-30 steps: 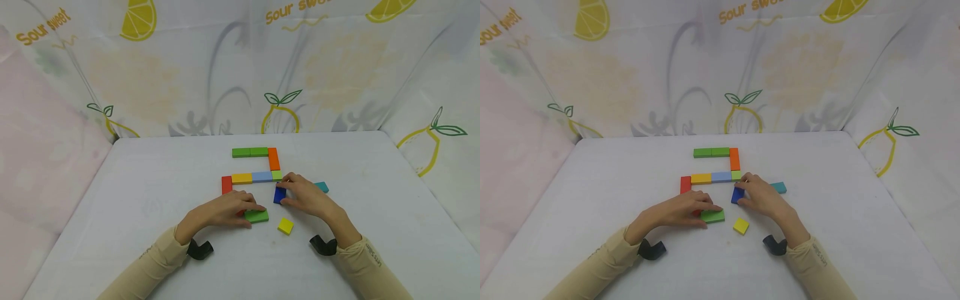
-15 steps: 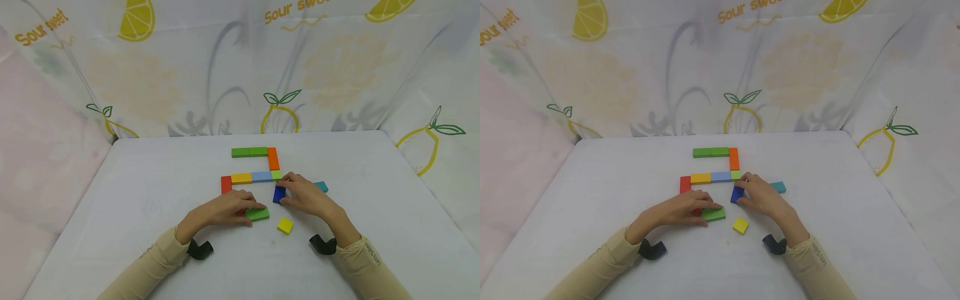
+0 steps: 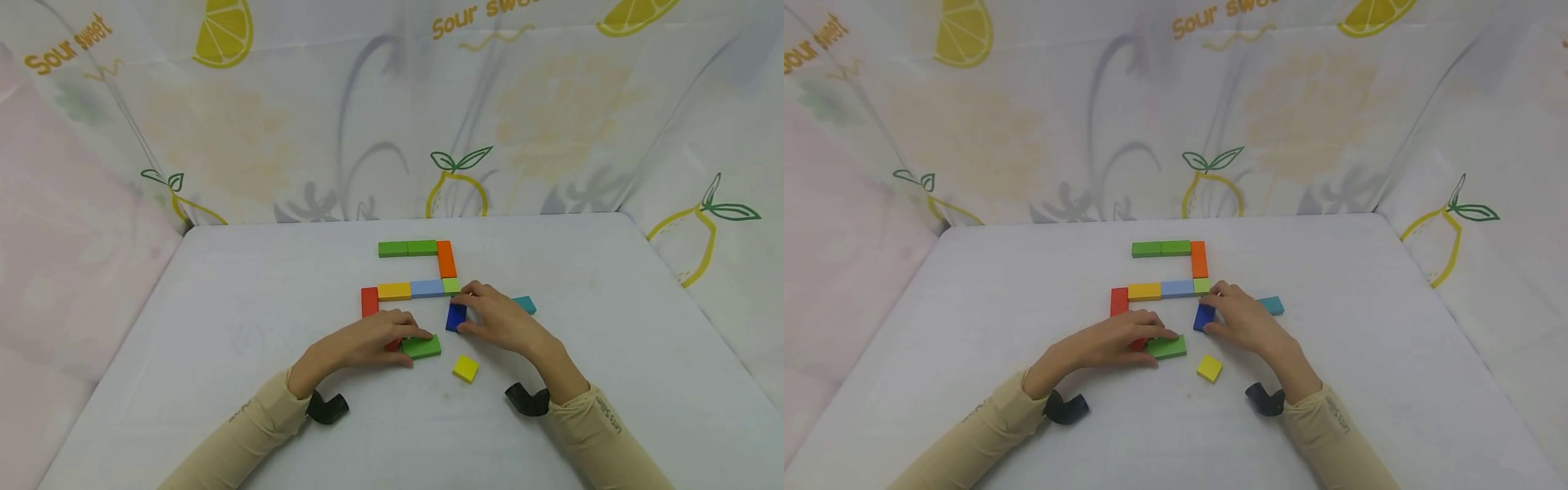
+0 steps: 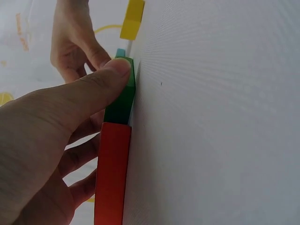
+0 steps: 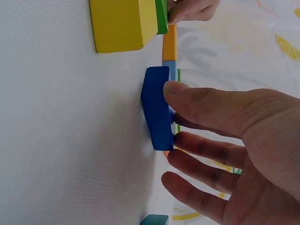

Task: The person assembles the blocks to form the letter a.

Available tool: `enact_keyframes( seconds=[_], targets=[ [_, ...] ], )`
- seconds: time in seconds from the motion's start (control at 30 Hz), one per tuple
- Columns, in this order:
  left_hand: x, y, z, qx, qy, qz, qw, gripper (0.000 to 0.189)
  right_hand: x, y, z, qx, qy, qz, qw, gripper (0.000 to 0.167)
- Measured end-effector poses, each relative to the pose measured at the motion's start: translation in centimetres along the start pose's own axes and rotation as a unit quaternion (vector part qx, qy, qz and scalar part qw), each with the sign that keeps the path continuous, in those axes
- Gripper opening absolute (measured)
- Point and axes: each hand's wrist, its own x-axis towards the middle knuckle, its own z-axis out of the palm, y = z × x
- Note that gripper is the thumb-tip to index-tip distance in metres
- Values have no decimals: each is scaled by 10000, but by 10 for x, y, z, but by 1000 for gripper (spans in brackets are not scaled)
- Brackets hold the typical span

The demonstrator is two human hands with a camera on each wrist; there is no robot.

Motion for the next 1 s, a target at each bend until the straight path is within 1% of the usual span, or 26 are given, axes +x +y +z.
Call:
enact_keyframes(
  seconds=[0.57,1.0],
  targets=[
    [0,0,0,3,42,55,10000,46,1,0,0,-5,-80,36,10000,44],
    [-1,0,1,-8,91,50,9999,45,1,0,0,-63,-43,-43,10000,45]
  ],
)
